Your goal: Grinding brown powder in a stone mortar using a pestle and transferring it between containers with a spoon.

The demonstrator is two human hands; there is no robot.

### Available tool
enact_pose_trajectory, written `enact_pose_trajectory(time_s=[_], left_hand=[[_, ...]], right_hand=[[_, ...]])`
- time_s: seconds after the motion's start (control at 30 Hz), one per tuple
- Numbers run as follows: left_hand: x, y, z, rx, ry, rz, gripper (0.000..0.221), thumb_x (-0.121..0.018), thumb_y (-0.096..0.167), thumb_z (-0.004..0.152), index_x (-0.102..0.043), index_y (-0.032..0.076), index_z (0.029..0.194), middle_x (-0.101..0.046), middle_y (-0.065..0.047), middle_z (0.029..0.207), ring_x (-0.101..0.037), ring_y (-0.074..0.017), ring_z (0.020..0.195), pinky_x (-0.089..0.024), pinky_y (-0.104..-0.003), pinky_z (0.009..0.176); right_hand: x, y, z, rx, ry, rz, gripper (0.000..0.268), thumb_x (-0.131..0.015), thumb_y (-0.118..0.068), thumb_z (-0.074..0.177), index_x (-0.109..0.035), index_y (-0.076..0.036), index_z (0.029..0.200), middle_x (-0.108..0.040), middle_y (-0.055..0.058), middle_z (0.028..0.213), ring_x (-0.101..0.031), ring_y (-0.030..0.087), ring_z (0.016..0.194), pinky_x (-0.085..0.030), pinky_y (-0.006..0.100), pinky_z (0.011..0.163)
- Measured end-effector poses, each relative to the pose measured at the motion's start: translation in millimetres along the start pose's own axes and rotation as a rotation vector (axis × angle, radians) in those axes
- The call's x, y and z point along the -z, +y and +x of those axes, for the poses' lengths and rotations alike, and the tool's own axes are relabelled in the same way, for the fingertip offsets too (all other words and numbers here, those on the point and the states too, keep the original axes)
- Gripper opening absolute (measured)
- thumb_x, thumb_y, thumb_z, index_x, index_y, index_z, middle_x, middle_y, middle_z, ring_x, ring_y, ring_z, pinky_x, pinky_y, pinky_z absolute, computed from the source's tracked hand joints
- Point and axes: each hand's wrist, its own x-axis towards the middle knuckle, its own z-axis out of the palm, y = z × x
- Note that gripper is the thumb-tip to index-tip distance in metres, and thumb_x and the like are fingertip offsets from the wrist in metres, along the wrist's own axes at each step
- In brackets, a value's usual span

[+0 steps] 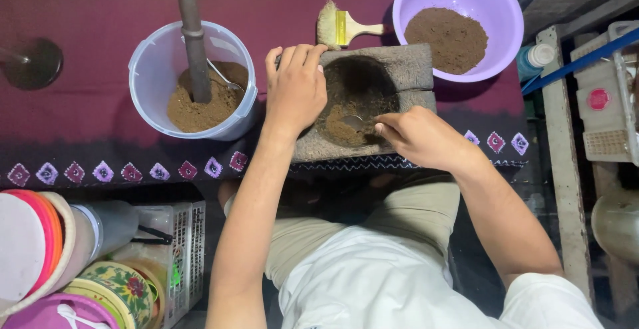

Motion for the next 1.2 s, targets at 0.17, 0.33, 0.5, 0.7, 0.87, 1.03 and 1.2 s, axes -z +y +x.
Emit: enact_pose_trajectory(time_s=[0.17,0.33,0.5,0.7,0.87,1.03,1.2], left_hand=[[-2.2,-4.7,3.8,-0.007,-0.006,-0.009,0.035,-0.049,0.008,0.102,-0.063,0.008,0.134,-0.064,-0.009,0.112,-0.058,-0.0239,0.12,-0.023,-0.051,0.114],[2.0,-5.7,7.8,-0.004,-0.036,-0.02,0.034,-0.048,0.01,0.104,-0.063,0.008,0.135,-0.065,-0.01,0.115,-0.058,-0.0247,0.122,-0.021,-0.051,0.114],[-2.9,-12.2,7.9,0.012,-0.051,-0.002,0.034,-0.052,0.014,0.105,-0.062,0.012,0.137,-0.064,-0.008,0.121,-0.055,-0.0221,0.127,-0.019,-0.047,0.117],[11.3,1.4,11.8,0.03,-0.066,0.012,0.034,-0.046,0.012,0.104,-0.065,0.008,0.132,-0.069,-0.007,0.125,-0.058,-0.0256,0.121,-0.025,-0.048,0.113],[11.3,1.2,12.2,0.029,-0.076,0.013,0.034,-0.045,0.012,0.104,-0.064,0.008,0.132,-0.068,-0.008,0.125,-0.057,-0.0263,0.122,-0.023,-0.049,0.114],[11.5,2.2,13.1,0.034,-0.08,0.022,0.034,-0.046,0.012,0.104,-0.065,0.008,0.132,-0.068,-0.008,0.127,-0.057,-0.0271,0.123,-0.023,-0.049,0.115],[11.7,2.1,13.8,0.052,-0.095,0.034,0.034,-0.046,0.012,0.104,-0.065,0.009,0.132,-0.068,-0.007,0.126,-0.057,-0.0264,0.122,-0.023,-0.049,0.115]], right_hand=[[2.0,29.3,16.6,0.048,0.135,0.272,0.033,-0.053,-0.013,0.104,-0.076,0.005,0.09,-0.07,0.015,0.056,-0.058,0.02,0.042,-0.045,0.028,0.046],[16.5,46.0,21.5,0.069,0.227,0.558,0.033,-0.055,-0.017,0.105,-0.071,0.0,0.081,-0.073,0.014,0.06,-0.055,0.014,0.036,-0.04,0.025,0.041],[31.7,66.1,19.1,0.08,0.438,0.981,0.027,-0.059,-0.019,0.106,-0.07,0.002,0.093,-0.068,0.019,0.064,-0.062,0.015,0.04,-0.045,0.019,0.037],[83.0,118.5,8.2,0.183,0.746,1.016,0.04,-0.064,-0.035,0.108,-0.072,0.003,0.098,-0.069,0.015,0.073,-0.062,0.012,0.048,-0.043,0.013,0.042],[88.8,187.3,30.3,0.195,1.039,0.901,0.035,-0.067,-0.033,0.112,-0.07,0.001,0.102,-0.071,0.018,0.077,-0.07,0.017,0.058,-0.046,0.017,0.048],[47.8,256.9,62.9,0.129,1.199,0.194,0.022,-0.06,-0.011,0.114,-0.078,0.0,0.108,-0.075,0.006,0.075,-0.072,0.012,0.061,-0.058,0.025,0.061],[25.6,311.2,64.5,0.148,1.343,-0.701,0.017,-0.065,-0.005,0.113,-0.07,0.001,0.128,-0.074,0.013,0.082,-0.069,0.027,0.062,-0.052,0.037,0.055]])
